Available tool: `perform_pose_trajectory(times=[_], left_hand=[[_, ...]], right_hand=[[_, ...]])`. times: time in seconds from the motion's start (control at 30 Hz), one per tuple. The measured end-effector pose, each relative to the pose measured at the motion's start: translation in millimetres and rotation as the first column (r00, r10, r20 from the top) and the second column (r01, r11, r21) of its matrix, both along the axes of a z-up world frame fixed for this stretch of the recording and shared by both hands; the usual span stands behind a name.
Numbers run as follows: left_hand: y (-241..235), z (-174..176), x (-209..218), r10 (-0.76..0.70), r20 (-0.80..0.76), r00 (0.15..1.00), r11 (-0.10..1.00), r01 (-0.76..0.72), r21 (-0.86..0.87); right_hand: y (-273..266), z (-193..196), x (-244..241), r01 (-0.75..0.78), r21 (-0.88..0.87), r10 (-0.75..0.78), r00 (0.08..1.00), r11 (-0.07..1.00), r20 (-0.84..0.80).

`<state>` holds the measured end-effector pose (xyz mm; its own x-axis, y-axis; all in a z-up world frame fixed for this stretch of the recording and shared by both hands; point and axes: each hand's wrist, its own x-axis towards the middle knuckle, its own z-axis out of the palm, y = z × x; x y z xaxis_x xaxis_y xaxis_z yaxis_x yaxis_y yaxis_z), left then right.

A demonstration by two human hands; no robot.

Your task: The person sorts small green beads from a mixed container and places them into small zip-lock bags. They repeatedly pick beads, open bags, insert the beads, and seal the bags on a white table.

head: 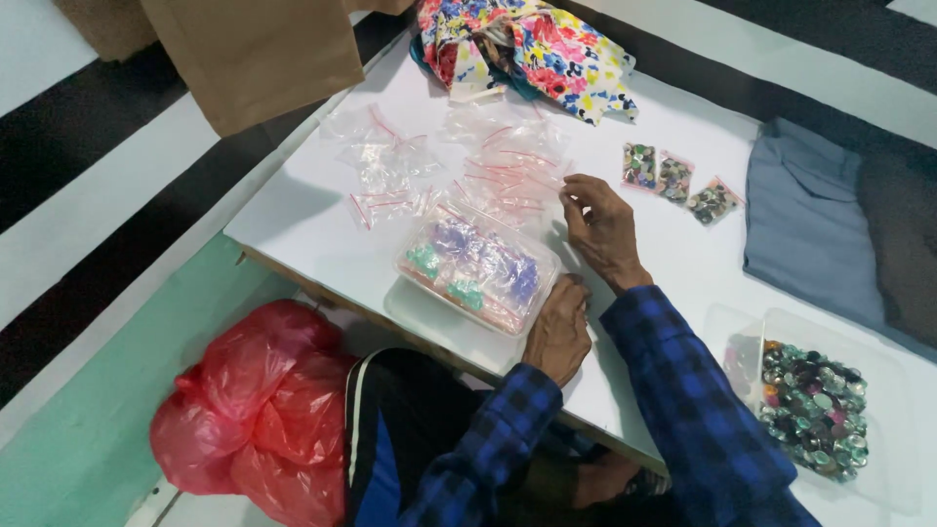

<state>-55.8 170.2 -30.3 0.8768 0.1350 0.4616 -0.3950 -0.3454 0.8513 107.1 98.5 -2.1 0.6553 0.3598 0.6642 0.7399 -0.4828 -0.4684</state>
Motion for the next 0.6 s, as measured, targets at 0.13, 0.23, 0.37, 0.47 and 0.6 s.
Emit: perform_pose_trajectory(times=[0.13,0.23,0.37,0.47,0.6], left_hand=[[-9.9,-23.3,8.4,0.004,0.009,1.000,1.000,-0.004,0.025],[-13.3,-28.9,10.6,0.024,-0.008,1.000,0.999,-0.024,0.039],[-15.3,-24.0,7.6,-0.004,-0.099,0.995,0.992,-0.008,-0.124],[-12.5,-1.2,-1.0,-0.079,-0.200,0.977,0.963,0.023,-0.268],[-16.0,15.8,-8.5,-0.247,-0.201,0.948,0.767,0.064,-0.639]], right_hand=[[-5.9,19.9,-16.8,0.036,0.248,0.018,0.977,0.968,-0.212],[-13.2,39.4,-31.6,0.109,0.471,0.085,0.925,0.875,-0.371],[-34.1,61.2,-67.3,0.271,0.606,0.070,0.876,0.748,-0.478],[-49.0,77.6,-111.1,0.374,0.652,0.070,0.833,0.660,-0.548],[-63.6,74.8,-170.2,0.505,0.648,0.068,0.757,0.569,-0.650]])
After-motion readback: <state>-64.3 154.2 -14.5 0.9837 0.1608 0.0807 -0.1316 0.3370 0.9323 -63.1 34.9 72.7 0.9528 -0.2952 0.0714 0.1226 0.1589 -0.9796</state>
